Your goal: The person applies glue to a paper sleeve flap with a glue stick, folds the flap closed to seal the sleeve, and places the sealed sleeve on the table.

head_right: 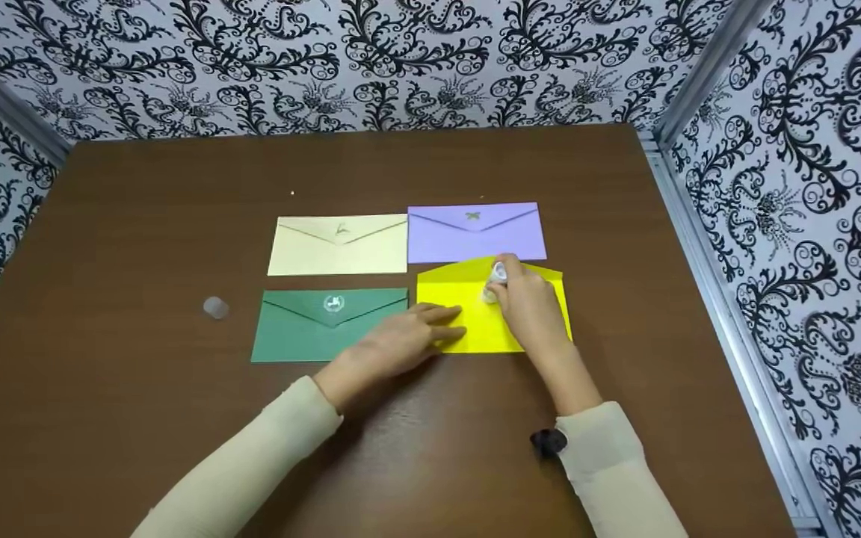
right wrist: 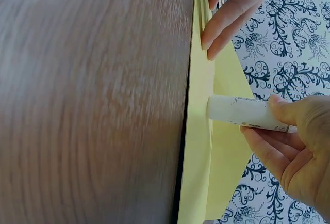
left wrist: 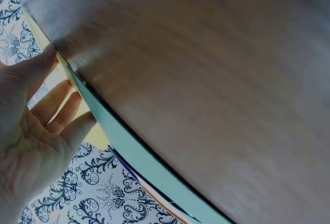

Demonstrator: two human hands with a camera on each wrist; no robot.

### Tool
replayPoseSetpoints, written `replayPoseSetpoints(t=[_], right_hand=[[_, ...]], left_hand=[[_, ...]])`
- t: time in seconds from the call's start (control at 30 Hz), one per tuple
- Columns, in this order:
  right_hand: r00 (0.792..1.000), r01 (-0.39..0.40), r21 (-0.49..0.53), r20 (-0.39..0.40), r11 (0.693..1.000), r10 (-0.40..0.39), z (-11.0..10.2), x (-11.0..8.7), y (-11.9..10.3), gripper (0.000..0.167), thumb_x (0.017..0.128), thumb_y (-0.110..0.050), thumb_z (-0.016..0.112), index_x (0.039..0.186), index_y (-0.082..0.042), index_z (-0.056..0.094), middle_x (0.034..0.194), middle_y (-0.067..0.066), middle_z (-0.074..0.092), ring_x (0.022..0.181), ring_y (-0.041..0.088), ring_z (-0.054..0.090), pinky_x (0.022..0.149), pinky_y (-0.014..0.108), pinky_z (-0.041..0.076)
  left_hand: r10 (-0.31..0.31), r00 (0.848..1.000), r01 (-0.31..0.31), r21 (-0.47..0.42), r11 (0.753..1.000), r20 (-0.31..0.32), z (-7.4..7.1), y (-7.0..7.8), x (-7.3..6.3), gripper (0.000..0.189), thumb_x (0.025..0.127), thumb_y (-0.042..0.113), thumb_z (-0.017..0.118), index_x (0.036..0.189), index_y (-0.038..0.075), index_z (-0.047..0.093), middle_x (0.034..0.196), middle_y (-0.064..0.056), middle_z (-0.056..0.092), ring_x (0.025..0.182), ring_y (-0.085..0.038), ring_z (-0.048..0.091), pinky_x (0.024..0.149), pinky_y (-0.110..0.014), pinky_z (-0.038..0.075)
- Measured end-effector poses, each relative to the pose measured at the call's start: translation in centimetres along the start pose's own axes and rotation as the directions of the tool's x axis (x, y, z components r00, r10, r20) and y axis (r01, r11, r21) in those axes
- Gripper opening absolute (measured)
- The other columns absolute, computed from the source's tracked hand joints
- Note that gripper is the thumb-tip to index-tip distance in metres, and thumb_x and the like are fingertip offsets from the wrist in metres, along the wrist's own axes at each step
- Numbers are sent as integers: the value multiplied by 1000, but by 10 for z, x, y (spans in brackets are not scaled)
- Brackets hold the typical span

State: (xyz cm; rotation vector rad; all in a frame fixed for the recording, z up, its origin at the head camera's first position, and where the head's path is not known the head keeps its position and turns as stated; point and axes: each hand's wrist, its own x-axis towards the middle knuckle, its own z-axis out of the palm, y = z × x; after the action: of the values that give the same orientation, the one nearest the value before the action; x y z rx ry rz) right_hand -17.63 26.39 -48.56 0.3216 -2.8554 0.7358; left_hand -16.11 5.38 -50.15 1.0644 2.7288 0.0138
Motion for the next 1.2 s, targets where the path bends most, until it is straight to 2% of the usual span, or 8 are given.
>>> replayPoseSetpoints(t=[0.17, 0.47, 0.6, 0.8, 1.2], right_hand=[[1000, -15, -2, -15, 1000, 15, -3, -3, 3, 35, 94, -15, 69, 122, 2, 57, 103, 29, 70, 92, 46, 68, 77, 60, 57], [999, -40, 4, 7, 999, 40, -10, -11, 5, 38, 94, -12, 69, 125, 4, 56, 109, 32, 68, 96, 48, 67, 80, 61, 58], [999, -33, 6, 4, 999, 33, -10, -13, 5, 36, 92, -11, 71, 122, 2, 57, 109, 31, 69, 94, 47, 68, 80, 60, 58], [1000, -9, 7, 16, 1000, 9, -10, -17, 5, 31, 91, -12, 73, 116, -2, 58, 108, 28, 70, 89, 43, 70, 72, 55, 60], [998, 17, -16, 63, 1000, -16, -11, -19, -3, 33, 89, -15, 75, 114, -3, 60, 104, 23, 72, 87, 38, 72, 75, 53, 61]], left_hand=[[-3, 1000, 3, 3, 1000, 9, 0, 0, 0, 45, 105, 17, 49, 145, 37, 51, 158, 5, 42, 143, -18, 44, 114, -30, 44], [2, 1000, -2, -11, 1000, 1, 1, -1, 1, 44, 105, 17, 51, 145, 35, 52, 158, 4, 43, 142, -19, 44, 115, -30, 43], [3, 1000, -3, -14, 1000, -6, 1, 0, 1, 44, 104, 18, 52, 144, 35, 52, 157, 4, 44, 142, -18, 45, 115, -30, 43], [-7, 1000, 6, -34, 999, -2, 1, -1, 1, 43, 103, 21, 54, 144, 35, 53, 158, 4, 43, 142, -18, 44, 112, -31, 46], [-8, 1000, 8, -22, 1000, -10, 2, -1, 1, 42, 104, 22, 53, 143, 36, 53, 157, 4, 43, 142, -18, 45, 112, -31, 46]])
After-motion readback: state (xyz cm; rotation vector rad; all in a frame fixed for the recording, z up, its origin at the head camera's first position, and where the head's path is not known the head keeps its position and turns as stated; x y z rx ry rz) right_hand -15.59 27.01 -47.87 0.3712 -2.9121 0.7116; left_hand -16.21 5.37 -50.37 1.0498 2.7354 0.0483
